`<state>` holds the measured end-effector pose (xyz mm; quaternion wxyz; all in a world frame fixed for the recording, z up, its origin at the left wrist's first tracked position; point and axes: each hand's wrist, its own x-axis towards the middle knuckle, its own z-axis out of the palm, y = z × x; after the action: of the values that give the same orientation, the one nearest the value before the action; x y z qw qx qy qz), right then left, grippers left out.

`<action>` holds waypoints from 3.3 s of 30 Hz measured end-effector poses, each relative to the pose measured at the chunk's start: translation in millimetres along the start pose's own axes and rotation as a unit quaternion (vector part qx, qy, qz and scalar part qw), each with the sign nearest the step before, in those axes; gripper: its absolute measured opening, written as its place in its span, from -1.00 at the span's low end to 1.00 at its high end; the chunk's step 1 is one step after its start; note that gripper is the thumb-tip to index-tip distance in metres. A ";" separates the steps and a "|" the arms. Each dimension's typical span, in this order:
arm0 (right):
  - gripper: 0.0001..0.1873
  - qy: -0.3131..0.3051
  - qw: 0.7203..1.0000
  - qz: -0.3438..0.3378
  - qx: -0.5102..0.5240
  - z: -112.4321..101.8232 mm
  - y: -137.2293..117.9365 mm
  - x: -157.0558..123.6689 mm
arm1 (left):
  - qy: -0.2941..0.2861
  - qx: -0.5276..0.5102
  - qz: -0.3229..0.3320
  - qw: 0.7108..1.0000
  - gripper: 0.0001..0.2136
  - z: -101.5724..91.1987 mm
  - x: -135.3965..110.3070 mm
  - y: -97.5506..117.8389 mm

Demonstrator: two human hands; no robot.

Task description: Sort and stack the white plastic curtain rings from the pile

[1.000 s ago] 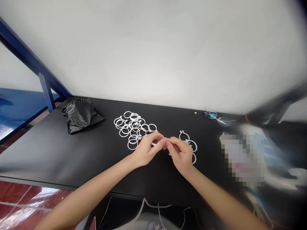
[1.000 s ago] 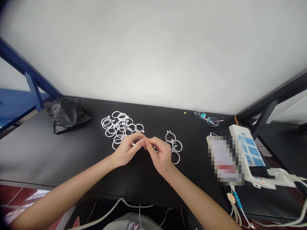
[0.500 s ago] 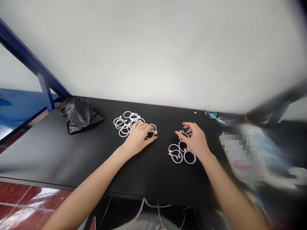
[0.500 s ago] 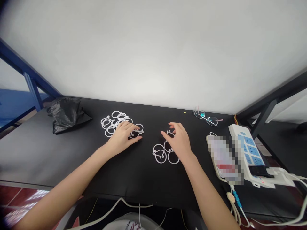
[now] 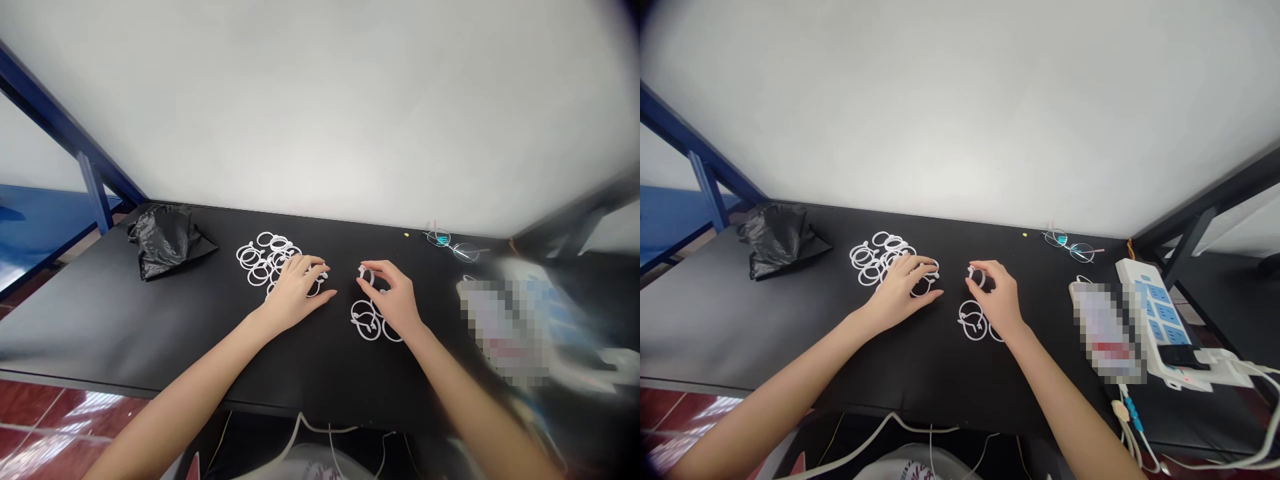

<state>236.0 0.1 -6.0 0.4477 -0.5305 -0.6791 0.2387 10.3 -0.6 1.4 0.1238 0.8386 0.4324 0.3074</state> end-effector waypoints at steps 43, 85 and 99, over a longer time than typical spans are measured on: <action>-0.73 -0.086 0.966 0.100 0.221 8.7 -26.1 -10.1 | -0.008 -0.107 -0.013 0.994 -0.81 -2.2 -0.8 12.3; -0.83 -0.080 0.989 -0.051 0.117 2.1 -22.5 -13.3 | 0.173 -0.016 0.166 0.971 -0.86 11.6 -1.3 8.8; -0.69 -0.055 0.968 -0.194 0.149 16.8 -31.4 -23.9 | 0.068 -0.076 0.070 0.992 -0.68 2.8 -5.3 16.3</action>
<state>206.5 -29.9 2.4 0.5214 -0.3024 -0.7492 0.2746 20.3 -14.3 4.7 0.1351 0.8321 0.3555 0.4037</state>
